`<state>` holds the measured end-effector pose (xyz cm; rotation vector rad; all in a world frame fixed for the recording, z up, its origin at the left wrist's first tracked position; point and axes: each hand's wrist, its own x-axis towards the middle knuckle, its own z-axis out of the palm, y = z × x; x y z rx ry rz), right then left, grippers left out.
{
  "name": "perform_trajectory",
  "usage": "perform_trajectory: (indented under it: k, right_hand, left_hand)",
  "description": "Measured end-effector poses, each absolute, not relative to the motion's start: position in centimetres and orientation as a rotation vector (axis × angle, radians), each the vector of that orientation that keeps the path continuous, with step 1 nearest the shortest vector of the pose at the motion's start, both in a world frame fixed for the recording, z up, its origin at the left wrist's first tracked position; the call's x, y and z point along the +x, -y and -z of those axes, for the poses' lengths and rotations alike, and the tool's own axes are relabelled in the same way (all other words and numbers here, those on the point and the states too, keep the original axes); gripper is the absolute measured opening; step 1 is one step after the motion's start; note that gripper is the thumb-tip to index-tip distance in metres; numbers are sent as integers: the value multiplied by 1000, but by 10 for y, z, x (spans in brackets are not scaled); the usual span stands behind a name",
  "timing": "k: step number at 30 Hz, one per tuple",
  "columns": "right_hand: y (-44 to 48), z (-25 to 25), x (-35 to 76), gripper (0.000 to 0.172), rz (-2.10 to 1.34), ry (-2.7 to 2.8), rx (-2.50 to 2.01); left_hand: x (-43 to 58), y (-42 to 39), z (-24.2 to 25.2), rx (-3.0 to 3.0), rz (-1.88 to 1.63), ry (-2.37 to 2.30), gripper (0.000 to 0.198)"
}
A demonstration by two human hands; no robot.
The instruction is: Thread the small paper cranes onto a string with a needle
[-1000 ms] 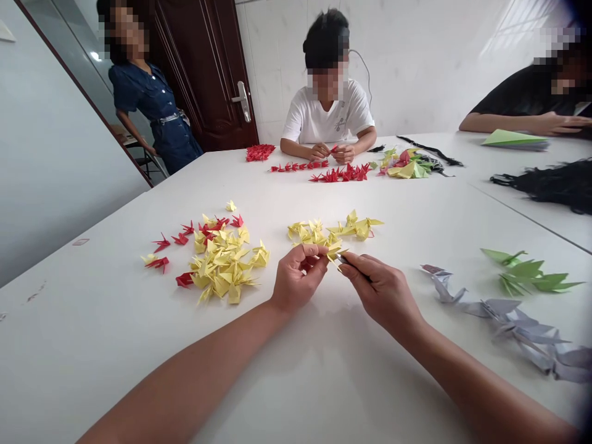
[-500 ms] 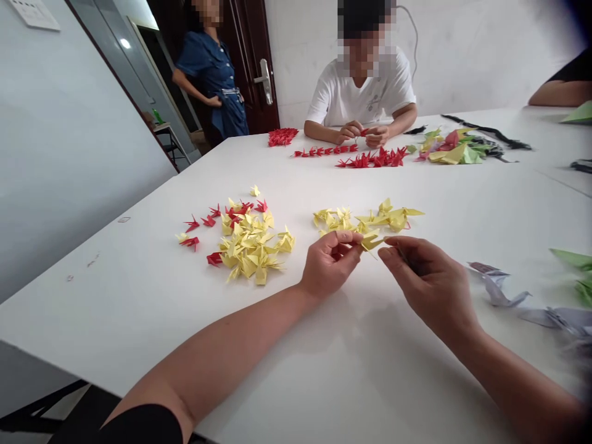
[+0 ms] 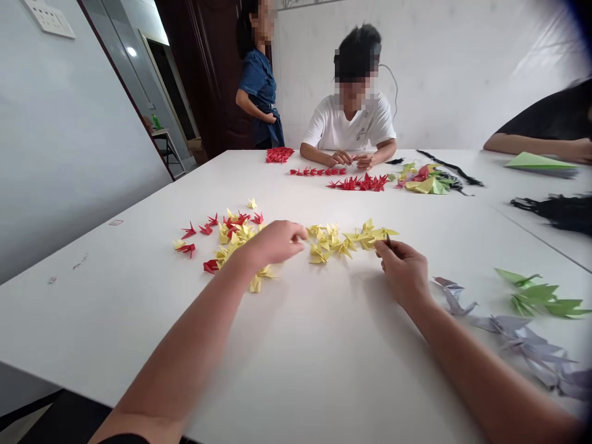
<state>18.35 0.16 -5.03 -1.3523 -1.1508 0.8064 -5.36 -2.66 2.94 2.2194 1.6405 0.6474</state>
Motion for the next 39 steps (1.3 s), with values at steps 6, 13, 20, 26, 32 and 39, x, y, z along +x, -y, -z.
perform_trajectory:
  k: [6,13,20,26,32,39]
  right_hand:
    - [-29,58,174,25,-718,1139,-1430]
    - [-33,62,180,26,-624,1187,-1490]
    - [-11,46,171,30,-689,1240,-1312]
    - [22,-19,158,32,-822,1345,-896]
    - [41,-60,165,23,-741,1361,-798]
    - [62,-73,165,22,-613,1516,-794]
  left_hand:
    - [-81,31,-38,2136,-257,-1950,21]
    - [-75,27,-35,2176,-291,-1854,13]
    - [-46,34,-41,1957,-1054,-1424,11]
    - [4,40,-60,2086,-1368,-1104,9]
    - [25,56,-82,2391,-1643,-920,8]
    - [27,64,-66,1937,-1759,-738,19]
